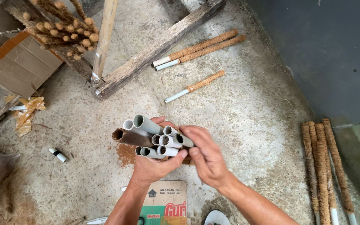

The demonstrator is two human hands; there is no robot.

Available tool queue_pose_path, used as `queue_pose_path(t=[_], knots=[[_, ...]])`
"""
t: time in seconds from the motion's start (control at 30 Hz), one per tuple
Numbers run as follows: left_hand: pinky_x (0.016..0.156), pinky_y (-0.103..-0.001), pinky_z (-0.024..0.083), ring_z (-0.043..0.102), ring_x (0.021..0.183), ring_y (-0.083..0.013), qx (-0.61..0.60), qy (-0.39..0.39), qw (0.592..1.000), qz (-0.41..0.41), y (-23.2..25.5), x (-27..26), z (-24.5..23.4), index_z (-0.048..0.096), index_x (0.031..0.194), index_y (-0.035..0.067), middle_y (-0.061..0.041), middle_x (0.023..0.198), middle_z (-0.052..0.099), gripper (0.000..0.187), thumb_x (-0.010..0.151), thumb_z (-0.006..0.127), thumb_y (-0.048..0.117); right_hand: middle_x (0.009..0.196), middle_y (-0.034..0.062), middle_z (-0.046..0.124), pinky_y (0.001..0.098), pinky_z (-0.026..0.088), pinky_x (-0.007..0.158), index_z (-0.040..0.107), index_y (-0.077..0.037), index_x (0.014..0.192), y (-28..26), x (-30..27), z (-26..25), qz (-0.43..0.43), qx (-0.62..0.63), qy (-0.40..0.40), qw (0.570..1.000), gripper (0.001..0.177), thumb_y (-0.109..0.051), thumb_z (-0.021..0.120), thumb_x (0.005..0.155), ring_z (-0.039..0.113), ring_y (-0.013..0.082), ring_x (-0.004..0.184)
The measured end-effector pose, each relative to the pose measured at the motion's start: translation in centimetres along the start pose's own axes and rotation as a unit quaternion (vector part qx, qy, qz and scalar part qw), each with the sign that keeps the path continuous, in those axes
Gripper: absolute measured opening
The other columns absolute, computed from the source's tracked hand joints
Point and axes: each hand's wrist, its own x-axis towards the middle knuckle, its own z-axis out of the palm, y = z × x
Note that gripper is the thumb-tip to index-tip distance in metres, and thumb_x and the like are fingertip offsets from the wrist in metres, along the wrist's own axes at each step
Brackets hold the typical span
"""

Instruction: The person gathers white PVC pipes with coir bristles and aligns them into a bundle. They then use a thin wire to tie the bundle together, wrapping it around the handles and securing it with a twist. Finally, the person uses scissors to cut the excess wire and places the completed broom bundle onto a wooden rack.

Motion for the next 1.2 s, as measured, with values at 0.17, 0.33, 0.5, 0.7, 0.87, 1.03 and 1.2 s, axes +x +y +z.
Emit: queue_pose_path(t=[0.17,0.33,0.5,0.7,0.87,1.03,1.2], knots=[[0.114,-0.04,0.049,0.064,0.121,-0.0211,-0.024,0.006,0.998,0.049,-0.4,0.1,0.3,0.032,0.149,-0.001,-0.011,0.128,0.063,0.109,0.061,0.095,0.013,0.171,0.0224,0.024,0.0507,0.03,0.129,0.016,-0.014,0.167,-0.4,-0.5,1.3,-0.016,-0.057,-0.056,0.997,0.076,-0.059,0.03,0.107,0.03,0.0375,0.158],[0.115,-0.041,0.045,0.065,0.12,-0.0225,0.064,0.008,0.997,0.037,0.4,-1.1,0.7,0.025,0.15,0.0,-0.014,0.128,0.062,0.112,0.064,0.096,0.008,0.177,0.0226,0.015,0.051,0.021,0.137,0.007,-0.017,0.172,-0.1,-2.3,1.3,-0.053,-0.039,-0.06,0.996,0.107,-0.06,0.066,0.094,0.021,0.0407,0.167],[0.103,-0.042,0.057,0.066,0.117,-0.0247,0.051,0.032,0.998,0.028,0.7,-1.5,1.6,0.026,0.149,0.002,-0.018,0.128,0.062,0.1,0.069,0.085,-0.001,0.175,0.0219,0.021,0.0506,0.022,0.133,0.005,-0.018,0.173,0.3,-3.5,0.8,-0.015,0.033,-0.05,0.998,0.11,-0.055,0.075,0.097,0.024,0.0389,0.165],[0.104,-0.043,0.055,0.065,0.119,-0.0262,0.096,0.048,0.994,-0.013,1.2,-1.1,1.1,0.03,0.146,0.004,-0.018,0.126,0.063,0.092,0.07,0.082,0.0,0.159,0.0184,0.053,0.0502,0.037,0.126,0.032,-0.021,0.162,3.6,-7.3,-1.3,0.016,0.07,0.074,0.995,0.069,-0.04,0.068,0.107,0.057,0.0304,0.144],[0.113,-0.04,0.042,0.068,0.113,-0.02,0.217,-0.024,0.971,-0.093,2.7,-0.7,-1.8,0.038,0.135,0.007,-0.015,0.125,0.07,0.082,0.068,0.084,0.008,0.092,0.0113,0.081,0.02,0.051,0.042,0.075,-0.007,0.108,8.8,-13.8,-10.6,0.305,-0.164,0.289,0.892,0.016,-0.006,0.061,0.1,0.063,0.0174,0.053],[0.111,-0.039,0.044,0.068,0.112,-0.0192,0.204,-0.012,0.964,-0.172,2.9,-0.6,-2.2,0.041,0.132,0.007,-0.013,0.13,0.069,0.076,0.069,0.083,0.009,0.156,0.0257,0.043,0.0591,0.03,0.116,0.041,-0.009,0.153,6.9,-19.9,-23.6,0.472,-0.562,0.124,0.668,0.106,-0.06,0.082,0.07,0.037,0.0413,0.143],[0.115,-0.041,0.047,0.064,0.126,-0.0224,0.107,0.014,0.993,-0.04,1.7,-1.0,-1.0,0.027,0.146,0.007,-0.016,0.13,0.061,0.091,0.074,0.083,0.011,0.163,0.031,0.011,0.0681,0.012,0.114,-0.009,-0.018,0.162,6.2,-24.4,-31.0,0.643,-0.47,0.058,0.602,0.158,-0.068,0.093,0.053,0.012,0.0487,0.147]])
